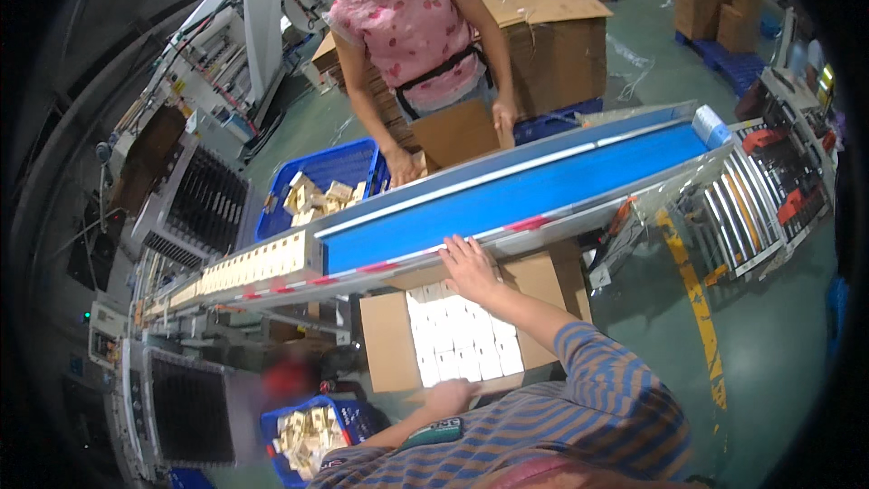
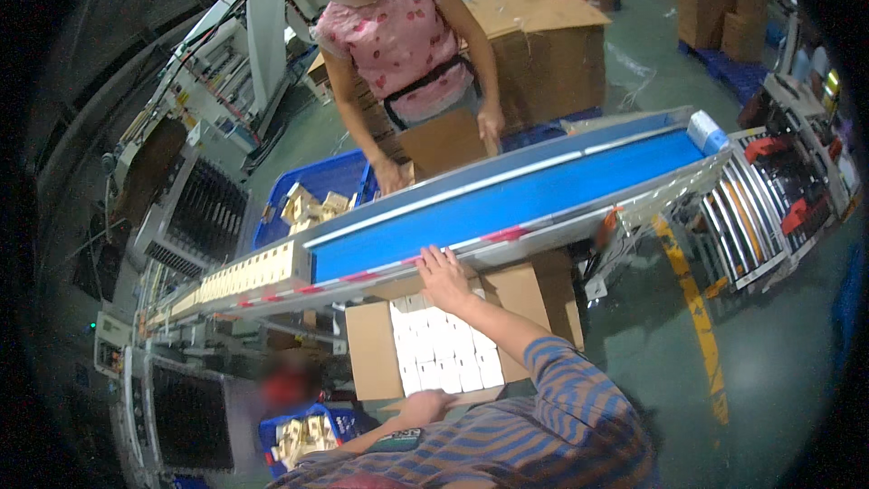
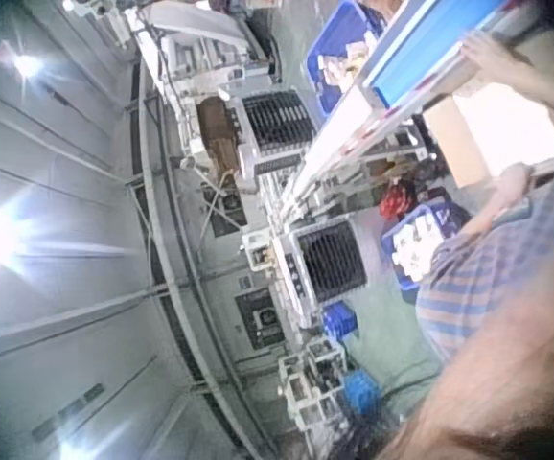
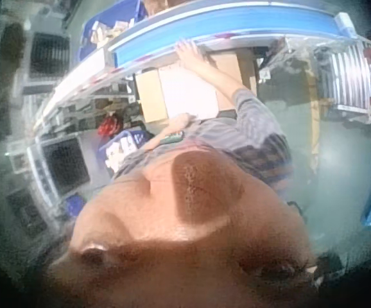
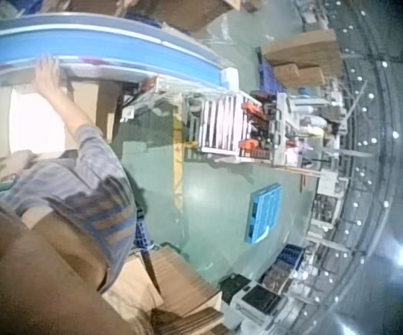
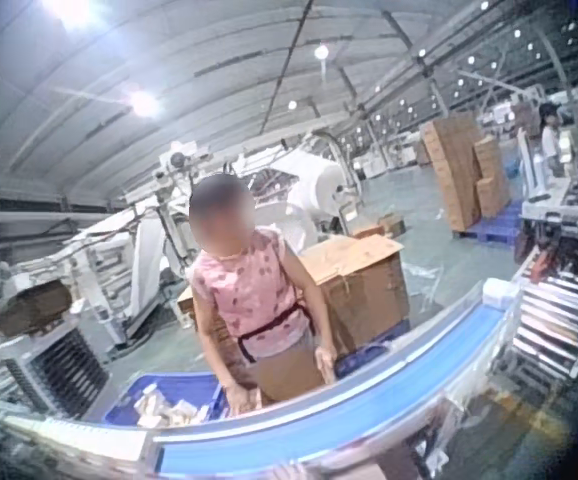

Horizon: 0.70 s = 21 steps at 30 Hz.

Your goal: The person takes rows of packaged items from a conveyor belt and places them into a cardboard carton, then folds the flaps of the filled carton to close it and moves it toward a taping machine.

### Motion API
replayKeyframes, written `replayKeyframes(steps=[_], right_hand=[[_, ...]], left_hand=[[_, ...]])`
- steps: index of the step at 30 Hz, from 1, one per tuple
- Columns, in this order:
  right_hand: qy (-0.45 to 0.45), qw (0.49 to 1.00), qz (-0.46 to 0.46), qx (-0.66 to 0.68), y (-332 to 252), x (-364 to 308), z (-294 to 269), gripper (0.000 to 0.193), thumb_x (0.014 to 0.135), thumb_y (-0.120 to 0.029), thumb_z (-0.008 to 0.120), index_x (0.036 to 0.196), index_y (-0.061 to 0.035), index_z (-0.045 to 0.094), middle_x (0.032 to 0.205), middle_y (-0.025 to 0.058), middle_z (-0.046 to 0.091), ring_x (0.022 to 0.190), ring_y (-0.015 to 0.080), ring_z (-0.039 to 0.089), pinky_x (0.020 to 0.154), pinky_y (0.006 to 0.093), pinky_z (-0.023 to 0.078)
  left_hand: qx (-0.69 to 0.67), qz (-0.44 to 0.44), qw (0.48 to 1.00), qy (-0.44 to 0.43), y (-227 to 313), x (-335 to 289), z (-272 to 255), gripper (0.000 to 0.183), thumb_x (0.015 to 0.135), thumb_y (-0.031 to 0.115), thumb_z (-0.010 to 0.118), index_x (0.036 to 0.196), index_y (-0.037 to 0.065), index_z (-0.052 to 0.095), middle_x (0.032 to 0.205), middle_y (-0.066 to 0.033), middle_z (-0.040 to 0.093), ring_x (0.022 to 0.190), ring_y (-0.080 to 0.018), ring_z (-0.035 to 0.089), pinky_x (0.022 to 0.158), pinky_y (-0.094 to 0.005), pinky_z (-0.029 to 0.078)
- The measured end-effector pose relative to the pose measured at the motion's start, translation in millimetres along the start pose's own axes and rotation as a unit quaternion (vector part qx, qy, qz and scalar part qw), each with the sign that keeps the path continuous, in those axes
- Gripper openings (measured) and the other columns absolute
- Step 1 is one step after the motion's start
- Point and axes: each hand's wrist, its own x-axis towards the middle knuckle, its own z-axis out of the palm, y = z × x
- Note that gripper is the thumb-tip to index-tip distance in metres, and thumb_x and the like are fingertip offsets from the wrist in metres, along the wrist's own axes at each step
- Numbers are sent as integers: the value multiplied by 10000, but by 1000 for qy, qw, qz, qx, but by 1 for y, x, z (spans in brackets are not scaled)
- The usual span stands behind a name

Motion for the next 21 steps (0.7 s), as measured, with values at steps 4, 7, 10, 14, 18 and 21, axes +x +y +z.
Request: replayKeyframes(steps=[4, 7, 10, 14, 18, 21], right_hand=[[-320, 939, 77, 100, -32, -65, -22, 588, 736, -347, 662, 1192, 0, 529, 1284, 191, 484, 1236, 309, 419, 1010, 449, 328], [-204, 973, 25, 105, -34, -171, -10, 617, 786, -394, 624, 1245, -3, 488, 1329, 182, 446, 1291, 297, 354, 1041, 455, 290], [-183, 982, 21, 45, -9, -213, -11, 688, 810, -431, 606, 1312, 1, 420, 1370, 190, 404, 1324, 302, 307, 1062, 481, 250], [-110, 906, 408, 41, 10, -226, -17, 758, 841, -510, 544, 1342, 33, 378, 1387, 207, 399, 1325, 327, 323, 1086, 443, 249], [-184, 730, 576, 318, 29, -239, -64, 797, 855, -508, 527, 1356, 74, 313, 1312, 258, 467, 1231, 381, 445, 1037, 407, 342], [-82, 793, 475, 372, -28, -196, -112, 820, 853, -511, 525, 1366, 82, 288, 1321, 278, 447, 1241, 369, 439, 1051, 403, 326]], left_hand=[[69, -98, 991, 57, 13, -33, 27, 243, 838, 235, 578, 1052, 150, 655, 983, -90, 659, 869, -287, 635, 721, -397, 508], [30, -20, 987, 154, -18, -32, 29, 146, 803, 200, 610, 910, 157, 701, 847, -76, 673, 794, -283, 643, 700, -404, 505], [133, 6, 950, 284, -48, 17, -7, 548, 739, 427, 693, 1168, 113, 562, 1172, -135, 582, 1057, -315, 552, 928, -454, 392], [179, -27, 944, 274, -65, 70, -21, 824, 783, 568, 569, 1389, 64, 331, 1452, -199, 297, 1360, -350, 233, 1054, -592, 180], [169, -25, 939, 298, -67, 111, 5, 777, 826, 535, 510, 1399, 46, 322, 1466, -225, 257, 1377, -382, 179, 1061, -609, 141], [106, -8, 940, 326, -57, 111, -1, 743, 834, 525, 511, 1393, 64, 346, 1478, -201, 247, 1385, -354, 181, 1075, -601, 117]])
